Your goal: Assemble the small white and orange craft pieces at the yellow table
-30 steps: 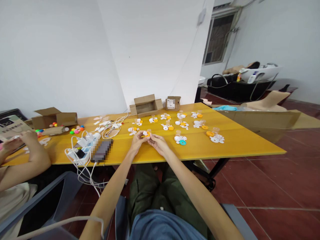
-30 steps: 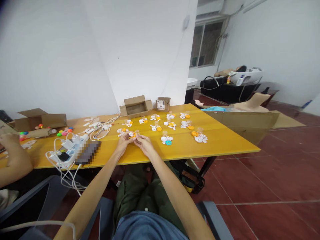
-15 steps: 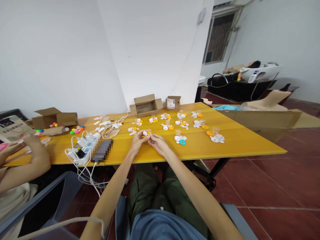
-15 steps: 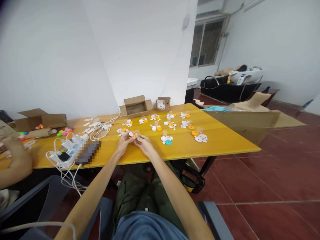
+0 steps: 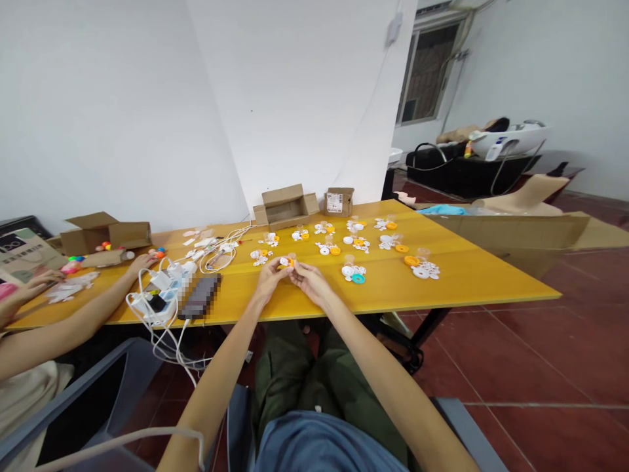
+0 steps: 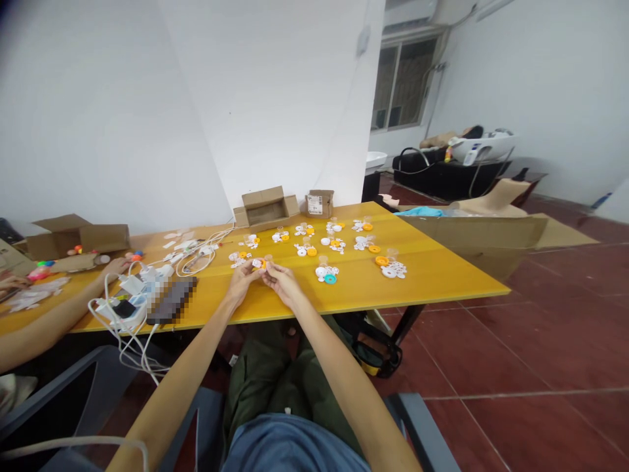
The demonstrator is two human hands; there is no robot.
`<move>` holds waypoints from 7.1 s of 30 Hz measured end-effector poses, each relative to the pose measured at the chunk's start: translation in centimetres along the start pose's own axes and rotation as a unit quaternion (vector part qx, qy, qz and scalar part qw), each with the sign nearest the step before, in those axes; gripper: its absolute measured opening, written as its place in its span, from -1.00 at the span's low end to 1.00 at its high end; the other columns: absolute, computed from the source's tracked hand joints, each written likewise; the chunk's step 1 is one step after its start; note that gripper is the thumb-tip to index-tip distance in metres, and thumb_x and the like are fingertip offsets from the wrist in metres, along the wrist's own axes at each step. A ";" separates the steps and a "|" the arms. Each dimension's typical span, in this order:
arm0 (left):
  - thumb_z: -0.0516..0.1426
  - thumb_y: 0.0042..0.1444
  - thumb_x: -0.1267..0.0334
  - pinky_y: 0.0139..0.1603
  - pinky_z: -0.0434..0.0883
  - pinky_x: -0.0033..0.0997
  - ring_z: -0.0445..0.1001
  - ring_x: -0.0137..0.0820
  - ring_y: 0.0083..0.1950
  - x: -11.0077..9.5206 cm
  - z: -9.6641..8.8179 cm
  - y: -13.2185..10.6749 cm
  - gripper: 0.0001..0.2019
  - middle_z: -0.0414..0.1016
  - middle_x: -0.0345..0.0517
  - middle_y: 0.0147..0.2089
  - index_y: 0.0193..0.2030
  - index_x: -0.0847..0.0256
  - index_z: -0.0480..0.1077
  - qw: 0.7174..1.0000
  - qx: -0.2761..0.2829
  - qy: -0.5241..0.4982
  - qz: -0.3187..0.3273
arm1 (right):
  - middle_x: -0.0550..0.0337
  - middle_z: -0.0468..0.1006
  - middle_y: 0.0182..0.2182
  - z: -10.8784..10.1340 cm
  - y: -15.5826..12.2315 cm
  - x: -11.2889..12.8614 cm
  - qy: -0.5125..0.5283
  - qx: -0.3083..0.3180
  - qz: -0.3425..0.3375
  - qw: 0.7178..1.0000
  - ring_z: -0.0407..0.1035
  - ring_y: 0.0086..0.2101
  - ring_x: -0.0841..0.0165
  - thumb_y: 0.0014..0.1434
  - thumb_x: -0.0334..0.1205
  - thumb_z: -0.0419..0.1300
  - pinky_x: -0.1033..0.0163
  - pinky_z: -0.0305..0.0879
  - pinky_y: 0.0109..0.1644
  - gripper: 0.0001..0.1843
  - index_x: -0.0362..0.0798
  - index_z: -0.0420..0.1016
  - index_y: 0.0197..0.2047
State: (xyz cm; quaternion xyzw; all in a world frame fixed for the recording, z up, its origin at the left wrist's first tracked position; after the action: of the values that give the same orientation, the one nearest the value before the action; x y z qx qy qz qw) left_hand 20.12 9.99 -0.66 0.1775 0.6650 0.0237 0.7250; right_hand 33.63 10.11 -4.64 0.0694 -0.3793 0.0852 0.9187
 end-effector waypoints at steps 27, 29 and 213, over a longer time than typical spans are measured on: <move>0.47 -0.25 0.26 -0.08 0.37 -0.31 0.55 -0.25 -0.11 0.0 0.2 0.1 -0.67 0.64 -0.13 -0.21 -0.30 0.13 0.54 0.995 -0.046 0.065 0.056 | 0.22 0.63 -0.42 -0.4 0.3 -0.3 0.015 -0.024 -0.012 1.000 0.50 -0.35 0.38 -0.10 -0.25 0.53 0.21 0.44 -0.10 -0.76 0.01 0.54 -0.43; 0.46 -0.24 0.25 -0.05 0.37 -0.29 0.56 -0.23 -0.08 0.0 0.3 0.1 -0.68 0.65 -0.11 -0.18 -0.29 0.13 0.56 0.996 -0.039 0.063 0.052 | 0.22 0.63 -0.41 -0.4 0.3 -0.3 0.015 -0.027 -0.012 0.999 0.51 -0.34 0.38 -0.08 -0.26 0.52 0.21 0.44 -0.10 -0.77 0.01 0.53 -0.43; 0.34 0.05 0.11 0.25 0.41 -0.14 0.54 -0.13 0.19 0.8 0.3 0.0 -0.60 0.62 0.06 0.11 0.04 0.16 0.56 0.991 0.052 0.081 0.088 | 0.17 0.68 -0.37 1.4 -0.3 -2.1 0.087 -0.102 -0.071 0.988 0.54 -0.35 0.35 0.00 -0.19 0.47 0.26 0.49 -0.22 -0.84 0.01 0.60 -0.36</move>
State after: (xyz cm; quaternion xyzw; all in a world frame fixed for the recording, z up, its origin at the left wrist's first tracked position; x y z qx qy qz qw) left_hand 20.50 10.16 -1.39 0.2704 0.7034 0.0677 0.6538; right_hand 31.28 9.30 -5.15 -0.0055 -0.2983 -0.0134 0.9544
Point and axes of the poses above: each hand's wrist, its own y-axis towards the middle knuckle, its own z-axis out of the palm, x = y × z, the point moved 1 cm from there along y, towards the middle knuckle
